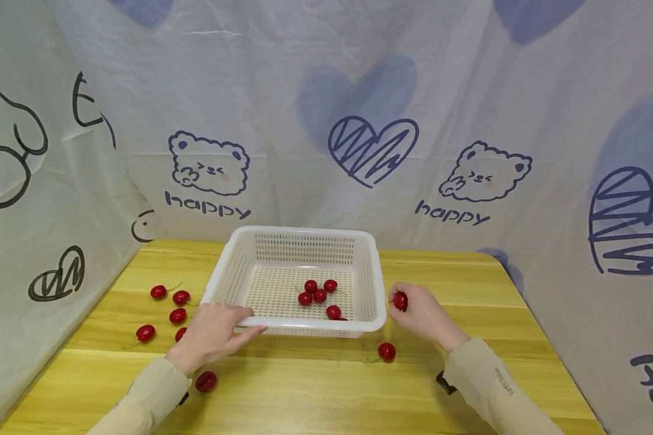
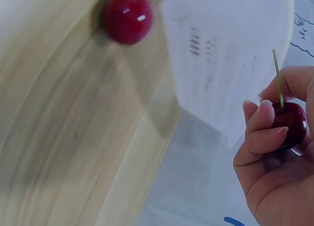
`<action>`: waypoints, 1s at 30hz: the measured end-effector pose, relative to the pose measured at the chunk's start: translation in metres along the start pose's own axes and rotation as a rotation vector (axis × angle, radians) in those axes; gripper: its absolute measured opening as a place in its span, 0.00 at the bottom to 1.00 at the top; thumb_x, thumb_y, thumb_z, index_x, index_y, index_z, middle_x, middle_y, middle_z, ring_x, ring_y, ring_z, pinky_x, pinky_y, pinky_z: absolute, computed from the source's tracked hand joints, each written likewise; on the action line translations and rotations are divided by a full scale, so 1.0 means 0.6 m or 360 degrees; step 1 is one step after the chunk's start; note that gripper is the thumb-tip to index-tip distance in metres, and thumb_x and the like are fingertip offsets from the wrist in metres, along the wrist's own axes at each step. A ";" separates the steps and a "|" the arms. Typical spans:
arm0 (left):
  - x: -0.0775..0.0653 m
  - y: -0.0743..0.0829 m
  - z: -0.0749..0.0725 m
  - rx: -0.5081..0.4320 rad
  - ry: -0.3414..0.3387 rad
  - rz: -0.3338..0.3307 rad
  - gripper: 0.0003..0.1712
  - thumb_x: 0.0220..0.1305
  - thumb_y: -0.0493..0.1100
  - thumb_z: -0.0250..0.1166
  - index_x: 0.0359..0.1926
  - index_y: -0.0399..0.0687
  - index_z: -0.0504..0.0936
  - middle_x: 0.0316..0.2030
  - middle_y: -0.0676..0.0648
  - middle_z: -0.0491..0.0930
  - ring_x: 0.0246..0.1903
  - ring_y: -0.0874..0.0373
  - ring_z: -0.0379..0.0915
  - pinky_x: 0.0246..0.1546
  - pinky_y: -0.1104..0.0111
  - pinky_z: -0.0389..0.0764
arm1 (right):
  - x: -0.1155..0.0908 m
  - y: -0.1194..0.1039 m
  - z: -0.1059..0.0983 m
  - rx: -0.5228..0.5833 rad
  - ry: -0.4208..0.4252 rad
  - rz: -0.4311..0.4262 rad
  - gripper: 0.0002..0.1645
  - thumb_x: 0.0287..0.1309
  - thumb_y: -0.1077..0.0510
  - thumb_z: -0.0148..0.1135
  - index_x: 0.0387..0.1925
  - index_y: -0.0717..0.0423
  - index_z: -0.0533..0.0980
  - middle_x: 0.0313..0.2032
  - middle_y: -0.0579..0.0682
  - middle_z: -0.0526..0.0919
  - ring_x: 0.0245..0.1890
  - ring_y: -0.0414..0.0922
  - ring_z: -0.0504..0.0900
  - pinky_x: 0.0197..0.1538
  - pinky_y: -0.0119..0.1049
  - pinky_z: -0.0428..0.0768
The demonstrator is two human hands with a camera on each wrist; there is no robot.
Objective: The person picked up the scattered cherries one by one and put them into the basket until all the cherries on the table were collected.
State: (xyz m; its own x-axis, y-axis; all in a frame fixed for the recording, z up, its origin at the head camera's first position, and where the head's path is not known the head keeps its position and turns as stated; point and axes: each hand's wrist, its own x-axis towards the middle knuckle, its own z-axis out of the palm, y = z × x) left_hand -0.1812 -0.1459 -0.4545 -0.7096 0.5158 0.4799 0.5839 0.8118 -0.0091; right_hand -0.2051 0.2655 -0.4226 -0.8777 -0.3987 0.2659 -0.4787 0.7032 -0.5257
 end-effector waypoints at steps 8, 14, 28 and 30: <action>0.000 0.000 0.000 -0.0010 -0.0016 -0.0011 0.25 0.61 0.69 0.54 0.32 0.57 0.83 0.22 0.55 0.82 0.12 0.68 0.60 0.09 0.75 0.58 | 0.030 -0.020 0.001 0.0149 0.0051 0.0075 0.05 0.53 0.65 0.62 0.30 0.54 0.74 0.24 0.47 0.76 0.19 0.40 0.70 0.20 0.30 0.71; 0.001 -0.001 -0.001 -0.0004 -0.0014 -0.0014 0.25 0.60 0.69 0.54 0.32 0.57 0.83 0.22 0.55 0.82 0.12 0.68 0.60 0.09 0.75 0.57 | 0.052 -0.037 0.005 0.0192 0.0062 0.0079 0.05 0.52 0.65 0.61 0.31 0.55 0.74 0.25 0.49 0.77 0.21 0.41 0.71 0.22 0.30 0.72; 0.002 -0.002 0.001 0.0005 0.0003 -0.0007 0.25 0.60 0.70 0.54 0.31 0.57 0.83 0.20 0.56 0.81 0.12 0.68 0.60 0.10 0.76 0.58 | 0.122 -0.075 0.008 0.0193 -0.0018 0.0028 0.03 0.53 0.64 0.61 0.31 0.55 0.75 0.26 0.49 0.77 0.23 0.41 0.71 0.24 0.31 0.71; 0.001 -0.002 0.001 0.0008 0.0003 0.0001 0.25 0.60 0.69 0.54 0.31 0.57 0.83 0.20 0.57 0.81 0.12 0.69 0.60 0.10 0.76 0.59 | 0.133 -0.082 0.007 0.0183 -0.0028 0.0002 0.03 0.53 0.63 0.61 0.31 0.56 0.75 0.25 0.49 0.76 0.22 0.41 0.69 0.23 0.31 0.69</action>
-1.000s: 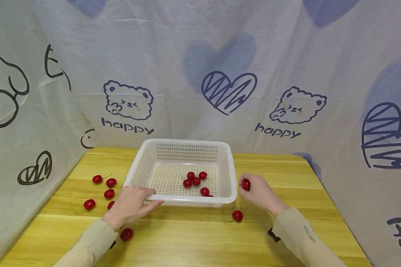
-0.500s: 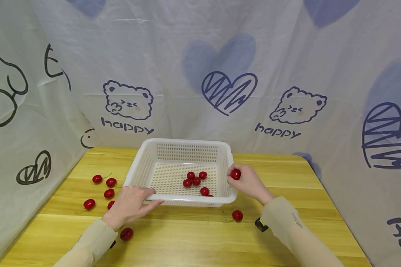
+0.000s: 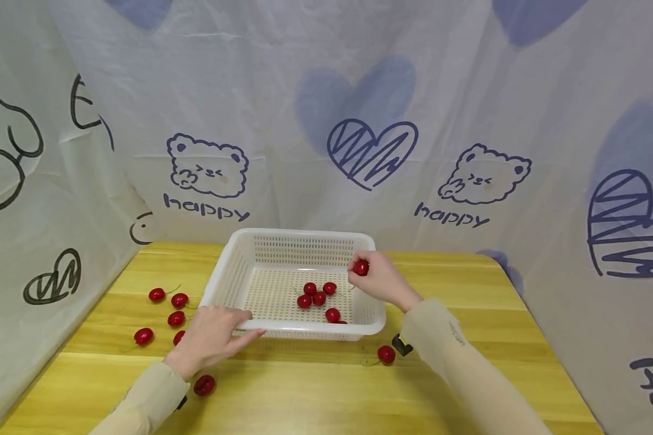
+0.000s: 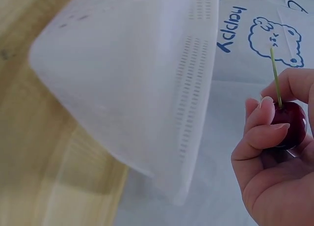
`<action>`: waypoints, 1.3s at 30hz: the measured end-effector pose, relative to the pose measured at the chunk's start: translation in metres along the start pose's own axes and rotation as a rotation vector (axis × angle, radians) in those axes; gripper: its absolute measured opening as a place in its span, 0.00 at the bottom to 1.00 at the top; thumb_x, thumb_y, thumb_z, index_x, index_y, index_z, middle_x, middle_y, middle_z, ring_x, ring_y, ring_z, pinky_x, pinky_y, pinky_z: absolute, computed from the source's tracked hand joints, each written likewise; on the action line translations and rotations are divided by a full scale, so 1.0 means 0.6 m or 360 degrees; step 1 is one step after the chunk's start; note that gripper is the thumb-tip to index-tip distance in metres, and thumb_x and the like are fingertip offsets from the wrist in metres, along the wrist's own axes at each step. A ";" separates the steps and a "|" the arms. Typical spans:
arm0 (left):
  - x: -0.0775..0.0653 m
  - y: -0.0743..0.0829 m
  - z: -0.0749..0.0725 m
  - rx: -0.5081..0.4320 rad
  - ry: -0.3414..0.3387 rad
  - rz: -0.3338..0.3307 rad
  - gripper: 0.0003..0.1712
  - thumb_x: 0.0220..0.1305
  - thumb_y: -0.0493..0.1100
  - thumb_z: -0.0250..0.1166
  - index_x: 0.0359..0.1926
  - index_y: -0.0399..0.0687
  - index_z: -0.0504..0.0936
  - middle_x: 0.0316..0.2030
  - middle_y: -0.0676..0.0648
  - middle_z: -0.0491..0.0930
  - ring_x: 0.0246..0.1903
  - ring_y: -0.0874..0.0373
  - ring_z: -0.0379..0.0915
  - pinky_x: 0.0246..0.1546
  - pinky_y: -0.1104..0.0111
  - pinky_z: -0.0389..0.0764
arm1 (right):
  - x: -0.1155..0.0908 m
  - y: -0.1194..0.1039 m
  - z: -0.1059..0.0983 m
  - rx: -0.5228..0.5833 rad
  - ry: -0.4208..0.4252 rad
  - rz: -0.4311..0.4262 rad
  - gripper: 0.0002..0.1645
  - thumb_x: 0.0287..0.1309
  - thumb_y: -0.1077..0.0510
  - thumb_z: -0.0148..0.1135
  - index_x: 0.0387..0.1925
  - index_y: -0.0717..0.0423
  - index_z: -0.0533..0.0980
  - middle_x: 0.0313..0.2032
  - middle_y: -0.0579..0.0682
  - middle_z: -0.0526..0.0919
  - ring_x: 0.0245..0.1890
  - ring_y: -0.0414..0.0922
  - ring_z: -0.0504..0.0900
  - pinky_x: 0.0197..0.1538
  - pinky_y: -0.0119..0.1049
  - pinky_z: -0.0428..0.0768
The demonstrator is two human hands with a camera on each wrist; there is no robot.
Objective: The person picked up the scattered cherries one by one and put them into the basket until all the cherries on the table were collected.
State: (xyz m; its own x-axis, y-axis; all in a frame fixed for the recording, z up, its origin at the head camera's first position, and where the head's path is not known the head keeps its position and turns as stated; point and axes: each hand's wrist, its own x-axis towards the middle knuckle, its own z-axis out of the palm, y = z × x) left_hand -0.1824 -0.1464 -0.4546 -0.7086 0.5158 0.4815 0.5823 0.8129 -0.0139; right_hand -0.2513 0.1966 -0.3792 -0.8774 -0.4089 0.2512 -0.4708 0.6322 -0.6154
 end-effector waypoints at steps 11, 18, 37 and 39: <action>-0.005 0.000 -0.002 -0.0011 -0.0007 -0.0003 0.25 0.60 0.69 0.55 0.30 0.56 0.82 0.21 0.56 0.81 0.12 0.68 0.61 0.11 0.75 0.60 | 0.056 -0.036 0.009 -0.0099 -0.0116 -0.0055 0.02 0.52 0.62 0.61 0.30 0.55 0.75 0.23 0.48 0.75 0.19 0.39 0.68 0.21 0.30 0.67; -0.003 0.001 -0.003 -0.0015 -0.0023 -0.0001 0.24 0.60 0.69 0.55 0.30 0.57 0.82 0.20 0.58 0.80 0.12 0.69 0.59 0.11 0.76 0.60 | 0.091 -0.046 0.018 -0.0281 -0.0157 -0.0079 0.02 0.52 0.63 0.59 0.29 0.55 0.73 0.21 0.48 0.73 0.19 0.41 0.68 0.22 0.30 0.67; 0.001 -0.001 -0.004 -0.0035 -0.0035 -0.0007 0.24 0.60 0.69 0.55 0.31 0.57 0.83 0.17 0.59 0.77 0.13 0.68 0.59 0.12 0.74 0.61 | 0.126 -0.025 0.055 -0.0614 -0.0479 0.0033 0.05 0.51 0.62 0.61 0.30 0.53 0.73 0.23 0.47 0.74 0.22 0.41 0.70 0.27 0.31 0.69; 0.001 -0.001 -0.003 -0.0030 -0.0036 -0.0004 0.24 0.60 0.69 0.55 0.31 0.58 0.83 0.17 0.59 0.77 0.13 0.68 0.59 0.12 0.75 0.61 | 0.128 -0.025 0.060 -0.0611 -0.0516 0.0088 0.05 0.51 0.61 0.62 0.29 0.52 0.73 0.23 0.47 0.75 0.23 0.41 0.71 0.28 0.31 0.70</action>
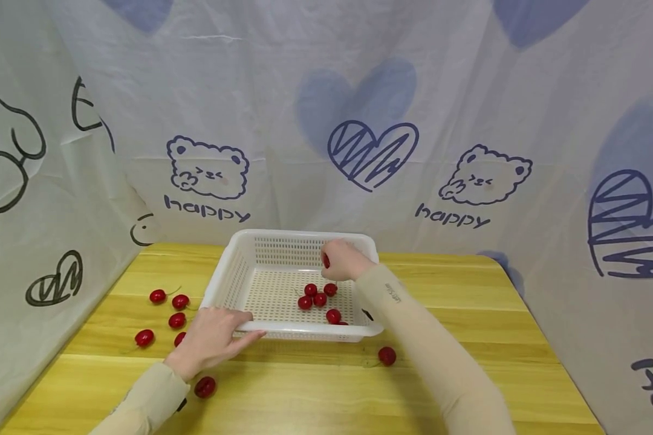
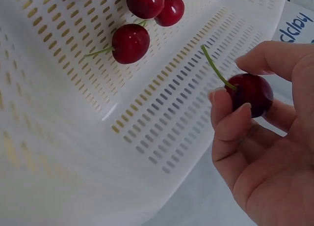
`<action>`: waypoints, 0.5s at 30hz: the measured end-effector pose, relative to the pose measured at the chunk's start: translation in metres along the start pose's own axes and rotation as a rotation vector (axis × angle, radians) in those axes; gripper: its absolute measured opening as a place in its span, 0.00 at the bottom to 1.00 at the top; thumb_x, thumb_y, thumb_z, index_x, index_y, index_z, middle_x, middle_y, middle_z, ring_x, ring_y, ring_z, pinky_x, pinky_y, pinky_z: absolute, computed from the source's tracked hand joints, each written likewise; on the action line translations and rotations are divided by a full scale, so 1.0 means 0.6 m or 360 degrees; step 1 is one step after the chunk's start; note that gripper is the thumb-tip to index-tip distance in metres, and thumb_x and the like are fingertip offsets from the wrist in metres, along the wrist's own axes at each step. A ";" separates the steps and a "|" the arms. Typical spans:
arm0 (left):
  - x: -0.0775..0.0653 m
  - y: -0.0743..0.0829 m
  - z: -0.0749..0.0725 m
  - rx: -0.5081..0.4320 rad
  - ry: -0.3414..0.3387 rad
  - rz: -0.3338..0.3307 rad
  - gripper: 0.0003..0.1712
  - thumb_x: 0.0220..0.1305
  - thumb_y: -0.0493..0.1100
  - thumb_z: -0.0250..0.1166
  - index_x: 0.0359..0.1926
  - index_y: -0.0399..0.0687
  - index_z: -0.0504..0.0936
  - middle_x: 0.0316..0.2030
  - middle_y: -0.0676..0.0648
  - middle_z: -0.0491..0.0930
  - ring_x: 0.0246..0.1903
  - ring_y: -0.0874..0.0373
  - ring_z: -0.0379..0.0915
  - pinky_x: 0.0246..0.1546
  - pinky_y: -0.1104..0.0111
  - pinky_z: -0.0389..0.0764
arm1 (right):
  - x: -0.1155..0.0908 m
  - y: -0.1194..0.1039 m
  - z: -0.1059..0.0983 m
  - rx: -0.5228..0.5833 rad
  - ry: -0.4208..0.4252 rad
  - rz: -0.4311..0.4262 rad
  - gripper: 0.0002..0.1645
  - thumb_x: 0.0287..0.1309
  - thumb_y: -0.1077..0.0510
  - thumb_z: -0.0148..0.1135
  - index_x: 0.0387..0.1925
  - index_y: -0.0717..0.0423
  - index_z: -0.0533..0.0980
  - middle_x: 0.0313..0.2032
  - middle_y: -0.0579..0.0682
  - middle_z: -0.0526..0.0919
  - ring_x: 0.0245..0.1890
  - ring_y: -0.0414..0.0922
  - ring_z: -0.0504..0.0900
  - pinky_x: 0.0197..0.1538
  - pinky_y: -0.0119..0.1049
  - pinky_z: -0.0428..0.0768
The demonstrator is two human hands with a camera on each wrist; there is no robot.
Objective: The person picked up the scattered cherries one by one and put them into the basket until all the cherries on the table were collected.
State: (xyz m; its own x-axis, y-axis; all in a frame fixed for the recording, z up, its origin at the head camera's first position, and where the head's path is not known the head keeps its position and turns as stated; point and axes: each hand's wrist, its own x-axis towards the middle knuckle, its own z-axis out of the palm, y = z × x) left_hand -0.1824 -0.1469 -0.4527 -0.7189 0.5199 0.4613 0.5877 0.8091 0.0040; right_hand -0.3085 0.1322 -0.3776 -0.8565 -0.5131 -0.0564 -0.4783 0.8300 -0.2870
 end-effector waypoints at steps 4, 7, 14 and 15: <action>-0.001 -0.001 0.002 0.0009 -0.0001 0.0000 0.24 0.60 0.69 0.54 0.30 0.58 0.82 0.16 0.60 0.75 0.13 0.68 0.59 0.12 0.75 0.61 | 0.007 -0.007 0.005 0.0006 -0.0075 0.0050 0.05 0.52 0.61 0.63 0.31 0.52 0.74 0.25 0.47 0.76 0.25 0.42 0.72 0.29 0.32 0.72; -0.001 0.000 0.002 0.0013 0.0001 0.0001 0.24 0.60 0.69 0.54 0.30 0.58 0.82 0.15 0.61 0.74 0.12 0.68 0.59 0.12 0.75 0.61 | 0.009 -0.011 0.007 -0.0010 -0.0117 0.0067 0.07 0.52 0.61 0.62 0.36 0.54 0.75 0.27 0.47 0.77 0.28 0.43 0.74 0.31 0.33 0.74; -0.001 0.000 0.001 0.0019 -0.0008 -0.0006 0.25 0.60 0.69 0.54 0.30 0.57 0.82 0.17 0.59 0.77 0.13 0.68 0.60 0.13 0.74 0.62 | 0.008 -0.016 0.011 -0.0032 -0.0132 0.0082 0.15 0.52 0.59 0.61 0.44 0.55 0.76 0.37 0.51 0.79 0.35 0.44 0.74 0.37 0.36 0.75; -0.001 0.000 0.001 0.0016 -0.0010 -0.0006 0.25 0.61 0.69 0.54 0.30 0.57 0.82 0.18 0.59 0.77 0.13 0.68 0.60 0.13 0.74 0.62 | 0.008 -0.016 0.011 -0.0024 -0.0129 0.0080 0.15 0.53 0.59 0.61 0.44 0.55 0.76 0.38 0.51 0.79 0.34 0.44 0.74 0.36 0.35 0.75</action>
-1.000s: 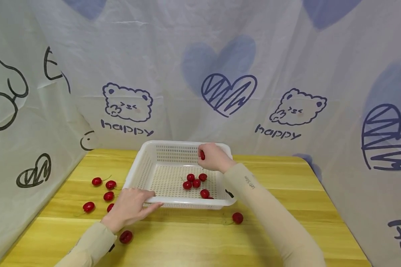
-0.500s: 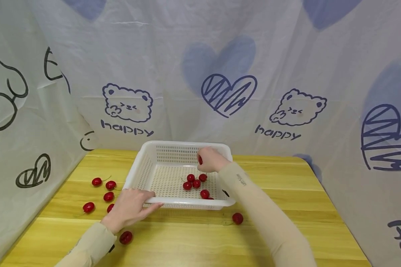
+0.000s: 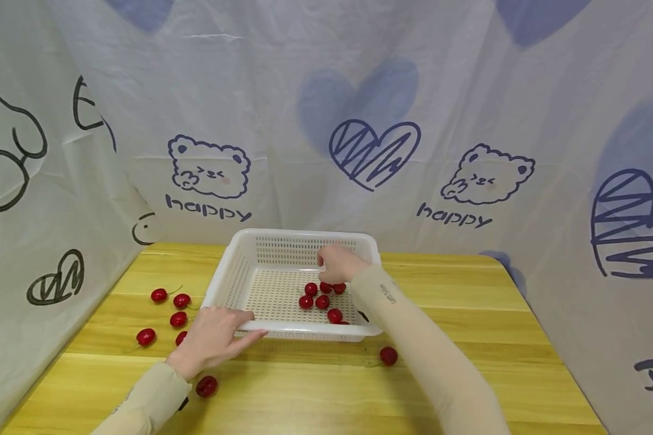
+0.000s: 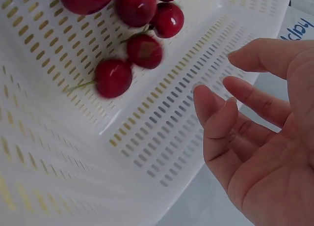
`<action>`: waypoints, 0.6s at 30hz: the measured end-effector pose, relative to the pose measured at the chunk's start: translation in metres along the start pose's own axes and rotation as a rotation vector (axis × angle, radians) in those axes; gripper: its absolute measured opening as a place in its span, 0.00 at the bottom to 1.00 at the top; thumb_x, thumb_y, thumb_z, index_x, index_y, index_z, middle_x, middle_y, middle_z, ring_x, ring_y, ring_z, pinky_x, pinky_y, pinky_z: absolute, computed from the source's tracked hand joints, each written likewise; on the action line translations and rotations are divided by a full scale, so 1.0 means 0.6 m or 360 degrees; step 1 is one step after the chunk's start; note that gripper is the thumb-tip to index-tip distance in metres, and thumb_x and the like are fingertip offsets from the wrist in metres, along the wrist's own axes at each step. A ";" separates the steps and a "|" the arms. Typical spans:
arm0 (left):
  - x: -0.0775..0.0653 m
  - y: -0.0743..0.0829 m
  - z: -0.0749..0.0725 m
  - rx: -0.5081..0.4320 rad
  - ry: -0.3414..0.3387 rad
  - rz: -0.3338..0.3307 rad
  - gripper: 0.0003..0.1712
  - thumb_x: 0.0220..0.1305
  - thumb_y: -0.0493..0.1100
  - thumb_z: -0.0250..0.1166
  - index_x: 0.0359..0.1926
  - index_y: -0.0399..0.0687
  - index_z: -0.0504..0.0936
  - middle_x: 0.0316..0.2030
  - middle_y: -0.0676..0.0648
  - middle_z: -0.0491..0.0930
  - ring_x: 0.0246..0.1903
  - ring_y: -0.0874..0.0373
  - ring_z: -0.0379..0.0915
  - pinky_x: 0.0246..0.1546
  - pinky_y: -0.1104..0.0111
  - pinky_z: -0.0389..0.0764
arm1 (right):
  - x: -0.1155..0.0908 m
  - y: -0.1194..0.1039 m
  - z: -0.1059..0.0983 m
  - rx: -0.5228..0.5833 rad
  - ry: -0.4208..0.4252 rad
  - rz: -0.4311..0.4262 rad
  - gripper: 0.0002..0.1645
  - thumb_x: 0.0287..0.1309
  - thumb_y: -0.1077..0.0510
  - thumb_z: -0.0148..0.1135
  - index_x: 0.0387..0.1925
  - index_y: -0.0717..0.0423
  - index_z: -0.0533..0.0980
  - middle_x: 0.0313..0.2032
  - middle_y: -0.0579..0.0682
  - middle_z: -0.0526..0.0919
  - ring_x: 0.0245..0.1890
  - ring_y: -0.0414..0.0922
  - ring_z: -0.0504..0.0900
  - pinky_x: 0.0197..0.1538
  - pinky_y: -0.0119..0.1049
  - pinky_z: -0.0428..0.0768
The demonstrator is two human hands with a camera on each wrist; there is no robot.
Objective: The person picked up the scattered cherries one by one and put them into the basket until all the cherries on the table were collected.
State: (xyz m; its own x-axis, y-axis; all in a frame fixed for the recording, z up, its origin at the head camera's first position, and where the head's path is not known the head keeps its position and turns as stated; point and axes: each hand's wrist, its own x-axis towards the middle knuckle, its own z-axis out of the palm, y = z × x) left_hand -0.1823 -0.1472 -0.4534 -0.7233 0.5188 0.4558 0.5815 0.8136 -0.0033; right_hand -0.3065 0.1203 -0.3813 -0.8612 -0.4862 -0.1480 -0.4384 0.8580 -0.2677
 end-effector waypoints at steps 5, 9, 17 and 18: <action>0.000 0.001 0.000 -0.0012 0.0006 -0.0009 0.25 0.60 0.69 0.54 0.30 0.57 0.82 0.19 0.58 0.79 0.13 0.68 0.61 0.13 0.74 0.62 | -0.012 -0.002 -0.003 0.0026 0.0046 -0.0053 0.14 0.54 0.60 0.60 0.44 0.57 0.76 0.38 0.52 0.79 0.35 0.45 0.75 0.37 0.37 0.77; 0.002 0.002 0.001 -0.0011 0.0007 -0.0018 0.26 0.60 0.70 0.53 0.31 0.57 0.83 0.19 0.57 0.80 0.12 0.68 0.59 0.10 0.74 0.58 | -0.028 -0.003 -0.008 0.0011 0.0106 -0.0141 0.13 0.56 0.59 0.59 0.44 0.57 0.75 0.40 0.53 0.80 0.39 0.46 0.77 0.43 0.40 0.77; 0.006 0.004 -0.001 0.0007 -0.0021 -0.0099 0.29 0.57 0.74 0.52 0.22 0.58 0.80 0.11 0.59 0.71 0.10 0.67 0.57 0.08 0.74 0.57 | -0.070 -0.012 -0.018 0.0078 0.0204 -0.0236 0.12 0.57 0.57 0.58 0.43 0.56 0.75 0.39 0.51 0.81 0.40 0.47 0.79 0.44 0.40 0.78; 0.006 0.004 -0.001 0.0007 -0.0034 -0.0118 0.30 0.57 0.75 0.52 0.20 0.59 0.78 0.09 0.60 0.66 0.10 0.67 0.56 0.08 0.73 0.57 | -0.075 -0.012 -0.018 0.0087 0.0215 -0.0237 0.11 0.58 0.57 0.58 0.43 0.55 0.75 0.38 0.51 0.81 0.39 0.47 0.79 0.43 0.40 0.78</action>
State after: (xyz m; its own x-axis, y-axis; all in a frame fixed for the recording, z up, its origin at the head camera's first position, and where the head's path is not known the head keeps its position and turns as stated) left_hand -0.1832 -0.1436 -0.4514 -0.7721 0.4626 0.4358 0.5245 0.8510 0.0258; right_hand -0.2672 0.1377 -0.3624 -0.8163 -0.5771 0.0253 -0.5519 0.7664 -0.3287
